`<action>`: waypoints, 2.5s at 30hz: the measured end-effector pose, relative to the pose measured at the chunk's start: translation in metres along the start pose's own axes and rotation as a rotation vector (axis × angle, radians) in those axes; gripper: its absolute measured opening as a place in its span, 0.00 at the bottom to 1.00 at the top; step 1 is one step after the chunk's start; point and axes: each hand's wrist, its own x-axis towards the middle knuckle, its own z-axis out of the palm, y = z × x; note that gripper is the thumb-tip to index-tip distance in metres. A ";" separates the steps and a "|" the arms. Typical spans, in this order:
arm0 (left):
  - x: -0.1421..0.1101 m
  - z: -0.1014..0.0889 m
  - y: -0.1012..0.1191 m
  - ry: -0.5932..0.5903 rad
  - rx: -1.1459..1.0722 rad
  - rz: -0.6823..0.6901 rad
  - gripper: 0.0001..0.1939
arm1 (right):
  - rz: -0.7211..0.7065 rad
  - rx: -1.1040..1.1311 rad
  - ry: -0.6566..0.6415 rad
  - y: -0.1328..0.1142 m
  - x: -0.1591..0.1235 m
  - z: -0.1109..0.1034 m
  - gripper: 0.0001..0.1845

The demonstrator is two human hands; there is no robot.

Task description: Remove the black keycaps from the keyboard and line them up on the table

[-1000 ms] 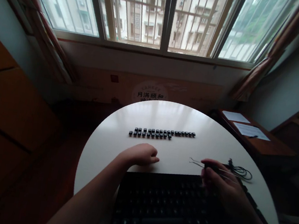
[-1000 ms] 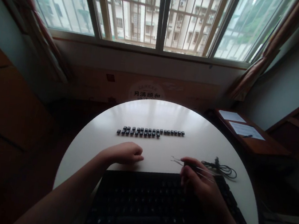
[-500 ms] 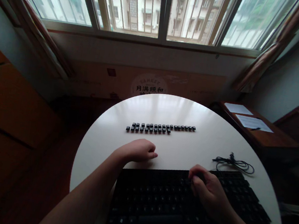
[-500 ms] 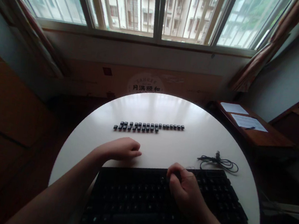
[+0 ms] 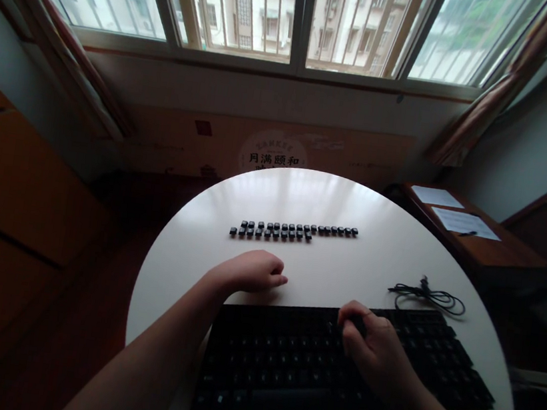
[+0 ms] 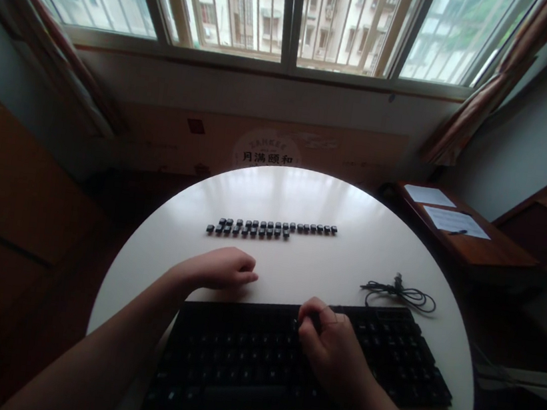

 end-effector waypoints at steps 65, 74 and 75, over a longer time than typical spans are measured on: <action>-0.051 -0.005 0.094 0.162 0.016 0.489 0.08 | -0.605 -0.022 0.439 0.008 -0.012 -0.017 0.10; -0.042 -0.004 0.085 0.115 -0.012 0.506 0.12 | -0.690 -0.106 0.354 -0.008 -0.005 -0.014 0.12; -0.042 -0.003 0.085 0.114 -0.018 0.504 0.12 | -0.695 -0.113 0.343 -0.007 -0.004 -0.014 0.11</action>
